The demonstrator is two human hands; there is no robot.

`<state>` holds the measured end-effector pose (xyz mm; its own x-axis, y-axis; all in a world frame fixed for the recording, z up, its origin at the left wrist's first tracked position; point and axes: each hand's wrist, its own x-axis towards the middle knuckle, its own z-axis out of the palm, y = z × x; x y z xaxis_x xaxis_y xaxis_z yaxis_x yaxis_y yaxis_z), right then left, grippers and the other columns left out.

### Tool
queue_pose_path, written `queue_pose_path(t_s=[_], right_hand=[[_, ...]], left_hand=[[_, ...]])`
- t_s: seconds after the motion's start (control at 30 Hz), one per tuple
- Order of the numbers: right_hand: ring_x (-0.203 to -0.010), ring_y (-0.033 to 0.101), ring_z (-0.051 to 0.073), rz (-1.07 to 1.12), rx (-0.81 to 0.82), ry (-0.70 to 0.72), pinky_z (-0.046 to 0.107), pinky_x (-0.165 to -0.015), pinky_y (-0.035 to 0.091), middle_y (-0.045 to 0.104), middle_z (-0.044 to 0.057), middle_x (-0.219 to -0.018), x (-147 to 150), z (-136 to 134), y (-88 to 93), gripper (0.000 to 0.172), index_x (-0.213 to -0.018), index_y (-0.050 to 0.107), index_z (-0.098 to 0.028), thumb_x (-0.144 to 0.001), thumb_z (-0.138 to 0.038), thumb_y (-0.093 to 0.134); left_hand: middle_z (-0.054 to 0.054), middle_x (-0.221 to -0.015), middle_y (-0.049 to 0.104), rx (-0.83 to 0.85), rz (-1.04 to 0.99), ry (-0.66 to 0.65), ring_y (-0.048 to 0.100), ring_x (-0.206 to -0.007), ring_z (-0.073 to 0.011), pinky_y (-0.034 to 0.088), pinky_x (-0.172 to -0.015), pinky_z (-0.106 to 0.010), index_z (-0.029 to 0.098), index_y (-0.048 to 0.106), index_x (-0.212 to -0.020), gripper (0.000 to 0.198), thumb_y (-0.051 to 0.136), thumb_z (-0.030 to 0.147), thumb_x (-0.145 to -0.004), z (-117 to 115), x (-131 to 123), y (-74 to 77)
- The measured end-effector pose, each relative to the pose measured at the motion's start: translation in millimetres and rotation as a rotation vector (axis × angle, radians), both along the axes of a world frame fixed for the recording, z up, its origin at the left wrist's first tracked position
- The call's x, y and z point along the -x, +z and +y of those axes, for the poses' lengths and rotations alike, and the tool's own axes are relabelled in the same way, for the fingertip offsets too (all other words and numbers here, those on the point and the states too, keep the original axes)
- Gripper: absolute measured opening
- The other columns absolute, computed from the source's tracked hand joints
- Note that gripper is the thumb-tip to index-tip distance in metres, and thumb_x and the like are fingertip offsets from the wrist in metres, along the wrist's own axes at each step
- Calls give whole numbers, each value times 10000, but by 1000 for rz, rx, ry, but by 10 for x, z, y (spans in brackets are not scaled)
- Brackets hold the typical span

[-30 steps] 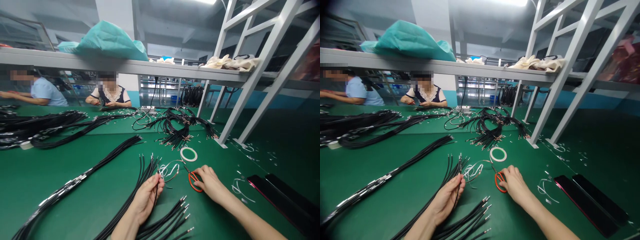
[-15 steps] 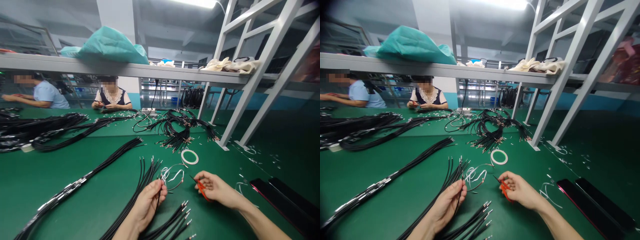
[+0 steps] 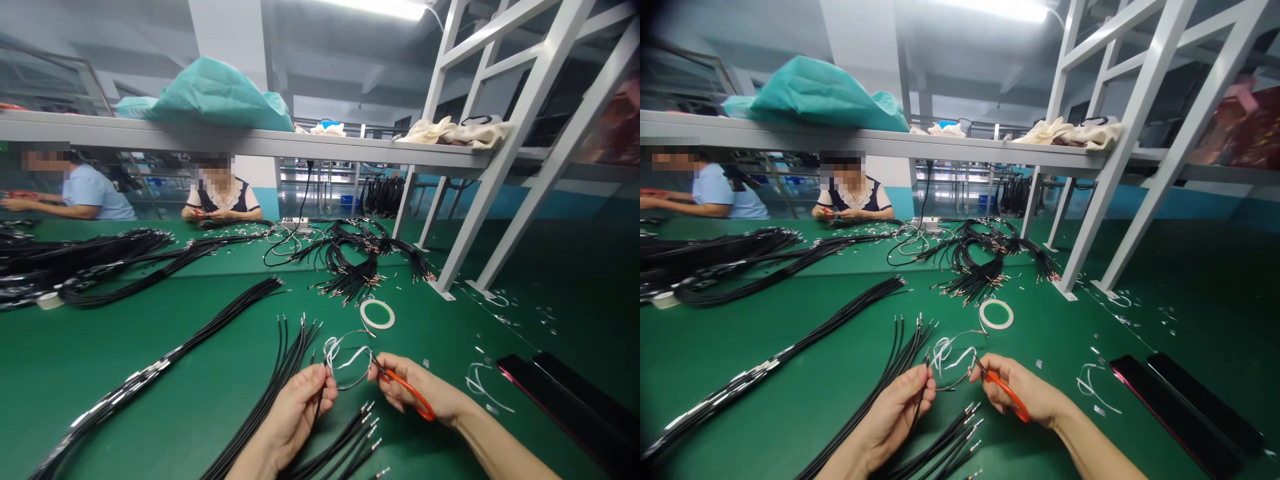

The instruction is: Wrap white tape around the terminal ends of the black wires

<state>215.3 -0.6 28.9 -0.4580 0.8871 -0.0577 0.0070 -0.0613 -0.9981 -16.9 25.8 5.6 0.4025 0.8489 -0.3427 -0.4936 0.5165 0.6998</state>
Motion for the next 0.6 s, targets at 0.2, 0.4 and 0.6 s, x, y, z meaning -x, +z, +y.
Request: queue_pose_path(t_s=[0.2, 0.4, 0.6], right_hand=[[-302, 370, 51, -95, 17, -78, 150, -308, 259, 435, -96, -473, -70, 95, -214, 422, -899, 559, -175, -756, -567, 623], [-625, 572, 118, -242, -229, -338, 232, -579, 465, 632, 18, -822, -189, 274, -3, 274, -972, 508, -208, -877, -464, 514], [-725, 589, 157, -512, -536, -243, 271, -693, 436, 654, 1, -838, 228, 766, 117, 204, -912, 571, -223, -754, -282, 685]], left_hand=[[-21, -641, 661, 17, 4, 9, 620, -522, -66, 520, -518, -134, 96, 665, -768, 178, 771, 225, -706, 10, -3, -18], [-21, -624, 660, 26, -20, -2, 616, -513, -72, 524, -502, -145, 91, 669, -747, 196, 796, 222, -671, 33, 6, -37], [-28, -620, 663, 29, -20, -12, 613, -505, -72, 520, -491, -144, 92, 669, -737, 227, 811, 245, -650, 20, -2, -33]])
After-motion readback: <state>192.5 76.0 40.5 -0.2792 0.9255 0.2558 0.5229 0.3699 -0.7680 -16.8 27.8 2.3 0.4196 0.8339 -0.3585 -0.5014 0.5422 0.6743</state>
